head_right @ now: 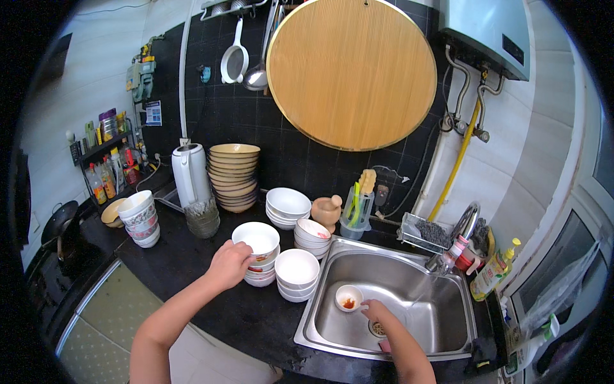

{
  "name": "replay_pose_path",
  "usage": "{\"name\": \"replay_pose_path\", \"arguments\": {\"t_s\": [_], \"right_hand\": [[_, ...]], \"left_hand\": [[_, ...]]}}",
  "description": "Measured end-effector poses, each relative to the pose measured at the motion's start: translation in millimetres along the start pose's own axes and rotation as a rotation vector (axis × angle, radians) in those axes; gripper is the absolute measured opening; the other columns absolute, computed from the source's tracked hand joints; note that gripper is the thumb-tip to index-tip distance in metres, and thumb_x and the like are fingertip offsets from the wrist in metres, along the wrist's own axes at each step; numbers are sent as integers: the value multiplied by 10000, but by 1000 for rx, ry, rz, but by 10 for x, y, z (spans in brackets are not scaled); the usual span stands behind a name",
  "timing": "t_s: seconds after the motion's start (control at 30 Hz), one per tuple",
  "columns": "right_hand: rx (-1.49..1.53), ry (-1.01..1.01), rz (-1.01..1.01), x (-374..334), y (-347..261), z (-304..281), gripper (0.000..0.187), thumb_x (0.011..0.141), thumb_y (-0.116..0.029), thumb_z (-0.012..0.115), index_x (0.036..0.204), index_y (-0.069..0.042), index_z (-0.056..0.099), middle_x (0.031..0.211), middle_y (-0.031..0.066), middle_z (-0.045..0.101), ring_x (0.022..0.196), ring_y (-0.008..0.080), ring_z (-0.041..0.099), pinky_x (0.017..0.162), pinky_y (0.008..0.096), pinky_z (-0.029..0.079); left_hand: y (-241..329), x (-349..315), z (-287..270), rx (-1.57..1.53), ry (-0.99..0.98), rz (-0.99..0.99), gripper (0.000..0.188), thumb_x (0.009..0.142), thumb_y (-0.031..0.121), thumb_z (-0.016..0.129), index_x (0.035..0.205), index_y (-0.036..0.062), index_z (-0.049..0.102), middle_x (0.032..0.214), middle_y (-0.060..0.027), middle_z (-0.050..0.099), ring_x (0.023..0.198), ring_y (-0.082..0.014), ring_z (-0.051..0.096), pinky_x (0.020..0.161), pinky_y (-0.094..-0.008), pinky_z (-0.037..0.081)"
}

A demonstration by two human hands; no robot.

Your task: The person washes several small white bowls and a glass bowl in a kitchen sink using a pink sponge and running water. They rinse each item thoroughly and place the clean bowls in a stack on the countertop to the left of the sink.

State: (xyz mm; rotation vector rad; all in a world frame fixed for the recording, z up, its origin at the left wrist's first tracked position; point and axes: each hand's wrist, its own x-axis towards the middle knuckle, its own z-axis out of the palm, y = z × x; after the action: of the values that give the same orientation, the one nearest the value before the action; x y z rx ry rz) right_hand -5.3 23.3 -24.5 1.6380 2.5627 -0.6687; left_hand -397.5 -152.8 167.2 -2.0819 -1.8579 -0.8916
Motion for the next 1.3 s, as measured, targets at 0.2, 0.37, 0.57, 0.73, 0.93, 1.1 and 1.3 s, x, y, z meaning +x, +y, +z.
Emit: {"name": "replay_pose_path", "arguments": {"t_s": [0.2,0.37,0.57,0.73,0.93,1.1,1.3], "right_hand": [[-91,-2,-88,181,-87,160,400,732,-227,596,1118,-134,553,1095,161,544,1030,290,507,901,348,392],[-167,-159,-152,499,87,506,381,723,-219,583,1083,-99,566,1030,171,571,966,289,544,859,360,417],[-389,-172,-102,587,-200,494,252,739,-221,553,921,-57,615,861,165,618,819,315,591,770,381,452],[-122,101,-140,465,1,386,209,767,-225,544,868,-55,613,826,157,618,804,312,590,742,396,457],[461,214,100,322,1151,304,308,843,-277,507,946,12,529,765,120,598,629,219,610,592,321,507],[1141,243,330,-509,1149,-500,272,841,-277,477,949,-29,508,747,69,565,553,155,563,559,277,483],[1730,350,256,-810,1501,-540,193,787,-247,446,727,-74,508,581,34,511,488,151,482,533,292,417]], "left_hand": [[-2,-7,11,-20,-40,37,96,744,131,567,738,40,539,768,-117,538,740,-305,508,683,-395,421],[46,7,-62,-39,-110,-16,198,778,168,561,906,19,539,917,-131,520,814,-308,536,690,-383,443],[110,35,-121,-48,26,-71,318,778,175,571,1043,9,513,1011,-155,502,869,-325,547,719,-376,452],[168,138,-195,-87,183,-23,297,774,155,573,1016,-12,528,998,-152,496,873,-316,539,715,-372,448],[476,269,-219,-118,348,147,242,764,72,547,989,-16,533,1046,-183,496,849,-304,550,733,-347,442],[939,306,-74,-280,291,254,218,745,28,545,959,-14,554,993,-177,525,841,-293,549,726,-337,443],[1648,451,540,-562,118,371,175,751,28,553,921,-9,567,937,-147,542,831,-275,549,728,-324,444]]}}
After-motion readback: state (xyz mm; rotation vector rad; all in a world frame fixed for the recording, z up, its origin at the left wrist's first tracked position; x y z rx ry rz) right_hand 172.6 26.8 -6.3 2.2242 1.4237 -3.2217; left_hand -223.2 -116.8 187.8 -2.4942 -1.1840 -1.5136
